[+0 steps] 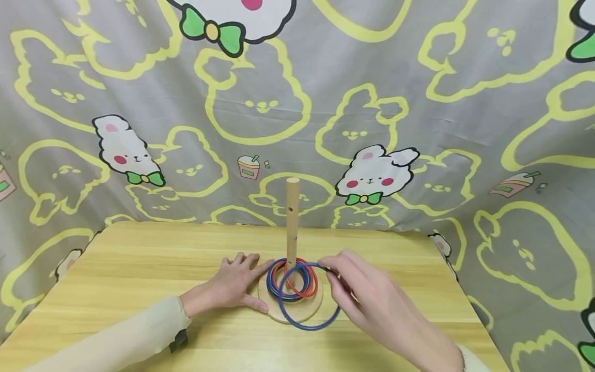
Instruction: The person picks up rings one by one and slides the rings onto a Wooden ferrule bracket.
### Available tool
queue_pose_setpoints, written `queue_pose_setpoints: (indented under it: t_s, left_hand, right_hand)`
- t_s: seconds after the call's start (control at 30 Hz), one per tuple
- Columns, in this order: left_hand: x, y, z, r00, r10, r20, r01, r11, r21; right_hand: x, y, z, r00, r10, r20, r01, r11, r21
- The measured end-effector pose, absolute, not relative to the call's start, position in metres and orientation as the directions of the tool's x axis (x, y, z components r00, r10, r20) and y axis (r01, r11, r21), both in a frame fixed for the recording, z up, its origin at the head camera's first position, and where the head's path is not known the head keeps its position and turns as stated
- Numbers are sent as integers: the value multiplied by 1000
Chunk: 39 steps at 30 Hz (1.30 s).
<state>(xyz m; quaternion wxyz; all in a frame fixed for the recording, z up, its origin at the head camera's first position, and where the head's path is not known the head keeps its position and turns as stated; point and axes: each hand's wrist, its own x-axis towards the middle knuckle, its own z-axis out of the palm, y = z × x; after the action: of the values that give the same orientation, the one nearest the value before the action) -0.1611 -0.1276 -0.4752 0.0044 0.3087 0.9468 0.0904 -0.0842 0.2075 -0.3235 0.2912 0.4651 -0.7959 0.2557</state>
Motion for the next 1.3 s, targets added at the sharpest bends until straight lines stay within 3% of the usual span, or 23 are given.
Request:
queue_pose_setpoints:
  t_s: [0.2,0.4,0.6,0.8,0.97,1.3]
  left_hand:
    - [-160,-126,-473,-822,569,25,565,808,169]
    - [-159,-125,-470,-828,561,0,553,817,159]
    - [-160,-127,-472,-831,557,-1,549,820,164]
    - [-161,-127,-472,-825,564,5,557,813,172]
    - [-162,-126,-472,-827,562,-1,554,815,169]
    - [-161,-126,-471,-827,563,7,557,815,160]
  right_hand:
    - [-93,183,-291,-328,-531,781,-913,391,-118]
    - [-110,168,-268,-352,-421,836,-900,398,-179]
    - [-123,159,-255,-498,-304,812,-833,428,-351]
    - [-139,154,-258,-693,-206,691,-696,439,-567]
    - [-154,155,-276,-801,-208,562,-591,433,-681]
    - [-169,153,-334,-895,-266,358,-445,475,-759]
